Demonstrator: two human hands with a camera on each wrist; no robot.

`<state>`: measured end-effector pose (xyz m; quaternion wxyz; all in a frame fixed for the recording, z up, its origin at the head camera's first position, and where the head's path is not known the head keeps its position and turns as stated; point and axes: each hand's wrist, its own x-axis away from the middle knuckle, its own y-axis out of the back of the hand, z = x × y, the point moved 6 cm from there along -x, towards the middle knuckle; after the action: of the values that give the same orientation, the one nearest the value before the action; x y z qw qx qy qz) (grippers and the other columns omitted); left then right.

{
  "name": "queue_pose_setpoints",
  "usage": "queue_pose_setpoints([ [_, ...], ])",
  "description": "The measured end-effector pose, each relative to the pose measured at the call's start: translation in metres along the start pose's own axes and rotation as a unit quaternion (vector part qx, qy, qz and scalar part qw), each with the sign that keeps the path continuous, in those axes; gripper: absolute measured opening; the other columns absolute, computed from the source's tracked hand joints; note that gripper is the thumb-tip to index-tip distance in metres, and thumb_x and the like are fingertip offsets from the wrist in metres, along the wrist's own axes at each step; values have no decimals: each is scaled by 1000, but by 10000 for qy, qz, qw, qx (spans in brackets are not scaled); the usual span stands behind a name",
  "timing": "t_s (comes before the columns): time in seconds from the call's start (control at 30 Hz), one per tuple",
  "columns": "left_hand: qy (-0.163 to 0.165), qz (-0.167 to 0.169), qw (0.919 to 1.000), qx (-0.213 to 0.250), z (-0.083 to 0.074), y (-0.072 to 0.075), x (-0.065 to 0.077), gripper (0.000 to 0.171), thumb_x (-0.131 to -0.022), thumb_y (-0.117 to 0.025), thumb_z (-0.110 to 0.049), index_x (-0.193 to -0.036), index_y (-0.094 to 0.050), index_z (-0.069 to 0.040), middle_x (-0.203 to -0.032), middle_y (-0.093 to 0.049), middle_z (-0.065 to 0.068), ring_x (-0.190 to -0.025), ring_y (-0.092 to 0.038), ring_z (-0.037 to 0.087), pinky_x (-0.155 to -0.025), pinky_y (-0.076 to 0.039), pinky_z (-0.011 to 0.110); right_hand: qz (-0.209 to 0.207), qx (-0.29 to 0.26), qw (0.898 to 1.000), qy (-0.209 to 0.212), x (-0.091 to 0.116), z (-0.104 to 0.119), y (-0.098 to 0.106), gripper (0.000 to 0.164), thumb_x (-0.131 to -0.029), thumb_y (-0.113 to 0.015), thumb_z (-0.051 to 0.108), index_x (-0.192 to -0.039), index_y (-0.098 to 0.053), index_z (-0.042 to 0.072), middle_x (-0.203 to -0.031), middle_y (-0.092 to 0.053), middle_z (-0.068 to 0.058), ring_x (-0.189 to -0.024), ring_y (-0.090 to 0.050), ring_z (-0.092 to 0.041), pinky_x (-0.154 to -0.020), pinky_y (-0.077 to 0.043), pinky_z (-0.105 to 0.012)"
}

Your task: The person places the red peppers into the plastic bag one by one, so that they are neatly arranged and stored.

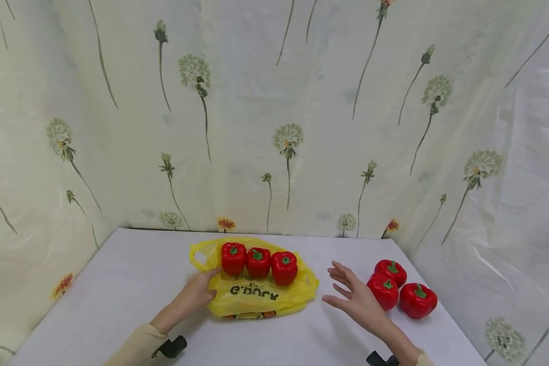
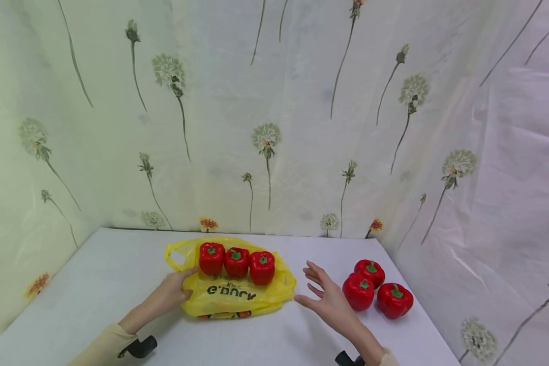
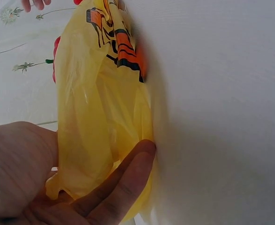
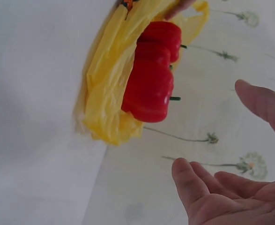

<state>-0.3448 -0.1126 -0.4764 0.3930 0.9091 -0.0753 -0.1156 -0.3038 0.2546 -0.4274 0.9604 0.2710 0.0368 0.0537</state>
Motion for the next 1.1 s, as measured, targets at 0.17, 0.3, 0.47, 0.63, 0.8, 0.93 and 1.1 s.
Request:
queue_pose_setpoints([
  [0.17,-58,-28,10000,-17,-1,1,0,54,-77,-67,9,-129,-54,11,-131,-57,27,-62,-43,14,-47,-35,21,-113,-10,9999,-53,7,-12,11,91,-74,-80,41,-148,-31,20,-146,-46,-11,-135,-43,-32,-94,-51,-33],
  [0.3,-21,-28,10000,-42,-1,1,0,54,-77,-67,8,-129,-54,10,-131,-57,27,-66,-46,16,-48,-36,21,-190,0,9998,24,11,-15,19,89,-76,-79,40,-148,-31,19,-145,-45,-12,-135,-43,-32,-93,-51,-33],
  [0.47,-49,-68,9999,-105,-1,1,0,53,-77,-68,8,-128,-55,10,-129,-59,26,-76,-52,20,-52,-39,22,-352,98,9993,28,15,-15,30,90,-76,-78,41,-149,-31,16,-146,-44,-15,-134,-43,-34,-92,-51,-31],
  [0.63,-96,-74,9997,-209,0,0,1,52,-76,-69,7,-127,-56,9,-128,-60,25,-87,-54,23,-60,-41,24,-437,184,9989,-57,17,-16,44,90,-78,-76,41,-150,-29,15,-147,-42,-16,-135,-41,-36,-92,-51,-33],
  [0.8,-28,-30,9999,-167,0,0,0,52,-77,-68,7,-128,-56,8,-130,-59,25,-89,-54,24,-60,-41,24,-557,304,9980,-39,19,-19,60,91,-79,-75,43,-150,-27,15,-147,-41,-17,-134,-41,-38,-90,-53,-31],
  [0.93,-30,-28,9999,-132,-1,1,1,53,-77,-67,8,-128,-55,9,-130,-58,26,-87,-53,23,-59,-40,24,-718,235,9971,58,22,-23,76,87,-81,-73,42,-150,-28,16,-148,-41,-14,-134,-41,-34,-88,-52,-24],
  [1.1,-83,-39,9999,-86,-2,2,2,52,-77,-67,9,-127,-55,11,-130,-57,28,-82,-52,23,-54,-38,23,-943,65,9955,-23,25,-28,96,85,-84,-72,37,-151,-25,13,-150,-37,-15,-133,-39,-32,-84,-52,-17],
])
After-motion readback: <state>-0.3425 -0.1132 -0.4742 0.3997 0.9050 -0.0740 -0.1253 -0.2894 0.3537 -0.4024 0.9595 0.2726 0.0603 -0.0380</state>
